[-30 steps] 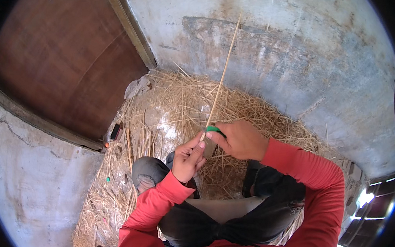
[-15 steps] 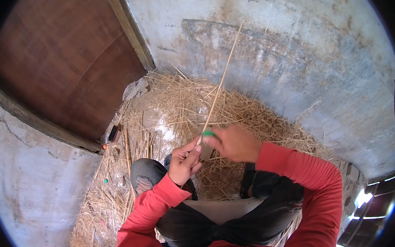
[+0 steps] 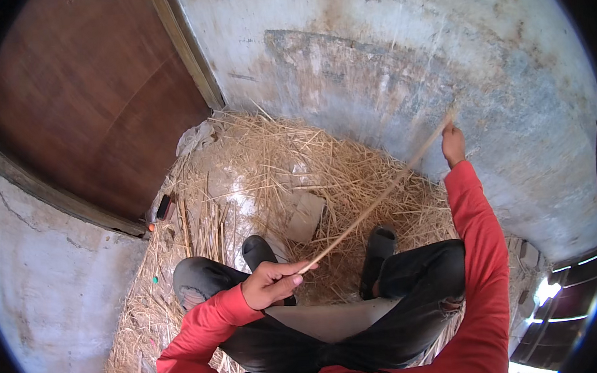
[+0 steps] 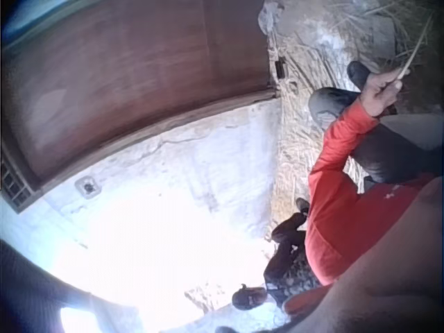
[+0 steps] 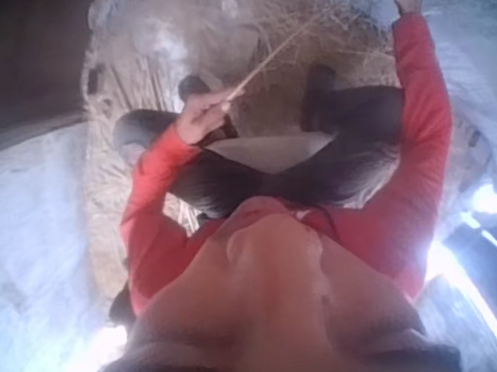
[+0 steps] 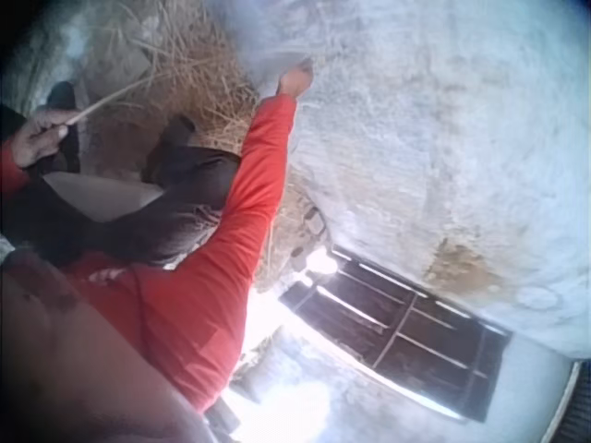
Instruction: The person uses a small green scraper to shave thin layers off a long bamboo stick by hand while sitting on a straw-covered floor.
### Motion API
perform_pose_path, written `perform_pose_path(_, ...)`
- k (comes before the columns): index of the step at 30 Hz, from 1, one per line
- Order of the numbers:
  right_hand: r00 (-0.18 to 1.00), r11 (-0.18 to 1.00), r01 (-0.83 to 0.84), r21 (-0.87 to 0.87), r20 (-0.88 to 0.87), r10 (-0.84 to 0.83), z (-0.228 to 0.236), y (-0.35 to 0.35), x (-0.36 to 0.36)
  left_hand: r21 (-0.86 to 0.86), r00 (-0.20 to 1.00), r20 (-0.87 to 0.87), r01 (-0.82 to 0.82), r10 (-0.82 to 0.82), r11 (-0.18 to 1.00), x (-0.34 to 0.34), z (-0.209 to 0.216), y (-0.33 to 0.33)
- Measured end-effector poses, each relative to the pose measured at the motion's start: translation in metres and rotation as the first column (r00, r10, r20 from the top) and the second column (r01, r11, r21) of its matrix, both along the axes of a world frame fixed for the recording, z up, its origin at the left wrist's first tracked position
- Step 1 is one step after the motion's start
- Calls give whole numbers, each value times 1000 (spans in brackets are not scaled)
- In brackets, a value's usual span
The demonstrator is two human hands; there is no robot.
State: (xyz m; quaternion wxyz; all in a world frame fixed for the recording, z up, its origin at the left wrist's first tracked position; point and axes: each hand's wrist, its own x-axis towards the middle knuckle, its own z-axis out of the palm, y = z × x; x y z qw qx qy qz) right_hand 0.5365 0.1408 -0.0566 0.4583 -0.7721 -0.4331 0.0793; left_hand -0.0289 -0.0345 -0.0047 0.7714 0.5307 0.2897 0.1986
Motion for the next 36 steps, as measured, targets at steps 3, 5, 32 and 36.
perform_pose_path(3, 993, 992, -114, 55, 39, 112, 28, -15, -32, -105, 975, 110, -183, 194, 977, 2, -3, 2)
perform_pose_path(5, 971, 970, -234, -61, 33, 236, 52, -30, -69, -92, 954, 176, -229, 242, 969, 15, 2, 16)
perform_pose_path(32, 408, 439, -833, -337, 163, 898, 107, -107, -299, -460, 843, 341, -236, 416, 856, 38, 14, 31)
perform_pose_path(36, 430, 466, -823, -326, 178, 885, 104, -97, -302, -496, 828, 342, -242, 444, 834, 34, 17, 31)
